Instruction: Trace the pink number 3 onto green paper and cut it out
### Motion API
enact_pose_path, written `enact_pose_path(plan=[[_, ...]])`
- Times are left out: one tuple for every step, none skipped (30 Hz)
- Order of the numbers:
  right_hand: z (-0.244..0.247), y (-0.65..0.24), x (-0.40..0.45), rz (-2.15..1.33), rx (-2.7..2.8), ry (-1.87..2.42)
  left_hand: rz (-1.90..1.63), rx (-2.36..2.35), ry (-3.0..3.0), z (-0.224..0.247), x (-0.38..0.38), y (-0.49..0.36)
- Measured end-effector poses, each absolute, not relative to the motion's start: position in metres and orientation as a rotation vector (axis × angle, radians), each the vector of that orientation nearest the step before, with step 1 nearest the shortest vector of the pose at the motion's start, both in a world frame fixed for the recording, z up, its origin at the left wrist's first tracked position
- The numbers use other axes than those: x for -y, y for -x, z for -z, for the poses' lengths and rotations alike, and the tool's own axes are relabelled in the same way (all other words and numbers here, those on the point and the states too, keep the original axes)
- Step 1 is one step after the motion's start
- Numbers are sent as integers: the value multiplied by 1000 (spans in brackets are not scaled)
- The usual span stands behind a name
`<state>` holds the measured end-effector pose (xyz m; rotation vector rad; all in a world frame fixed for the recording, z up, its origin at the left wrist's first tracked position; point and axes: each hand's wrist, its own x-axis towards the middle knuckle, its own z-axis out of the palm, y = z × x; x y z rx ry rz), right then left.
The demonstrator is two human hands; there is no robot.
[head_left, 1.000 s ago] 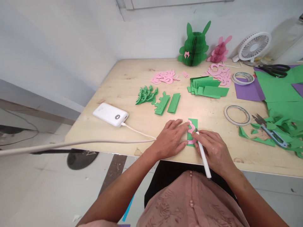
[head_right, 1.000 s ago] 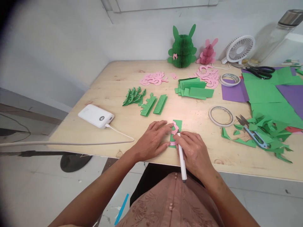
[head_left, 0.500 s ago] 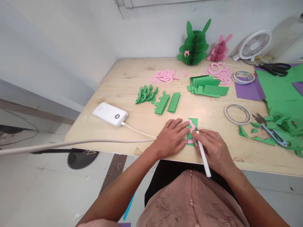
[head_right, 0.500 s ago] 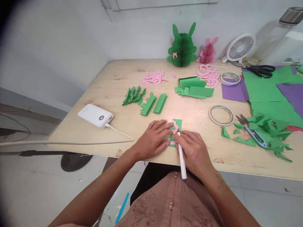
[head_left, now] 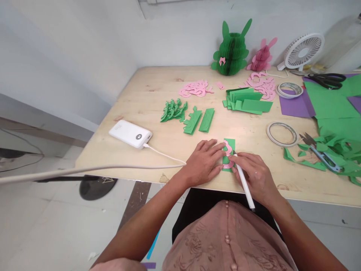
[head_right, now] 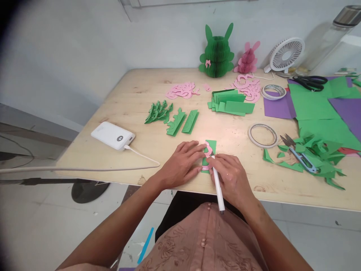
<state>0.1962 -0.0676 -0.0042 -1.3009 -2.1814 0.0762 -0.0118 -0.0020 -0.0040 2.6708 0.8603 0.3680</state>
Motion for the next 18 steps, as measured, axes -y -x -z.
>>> enact_pose_path(plan=[[4,-196,68,-66,2191,1301,-365,-858,-2671,4,2,12],[4,-195,68,-60,2197,1301,-364,-858,-2672,4,2,12],[4,-195,68,-58,2200,1300,-364,-860,-2673,4,2,12],[4,-195,68,-60,2203,1299,-364,-863,-2675,4,2,12],[4,-194,68,-62,2205,1298,-364,-864,-2677,3,2,12],[4,-194,69,-63,2205,1296,-364,-864,-2679,3,2,12],[4,-194,69,-63,2205,1295,-366,-862,-2682,3,2,12],[4,-194,69,-62,2206,1294,-369,-859,-2685,3,2,12],[4,-194,69,-62,2208,1294,-373,-857,-2687,4,2,12],[4,-194,69,-59,2212,1291,-379,-855,-2690,4,3,12],[3,-194,69,-56,2215,1288,-386,-854,-2692,4,3,13],[3,-194,70,-55,2219,1284,-393,-854,-2693,4,3,13],[3,-193,70,-53,2221,1280,-397,-854,-2694,4,3,13],[3,-193,70,-50,2222,1276,-399,-854,-2695,4,3,13],[2,-193,70,-49,2223,1274,-400,-855,-2696,4,3,13],[2,-193,70,-50,2225,1272,-399,-858,-2697,4,3,13],[2,-192,70,-52,2227,1269,-399,-860,-2697,4,3,13],[2,-192,70,-56,2228,1267,-400,-860,-2697,4,3,13]])
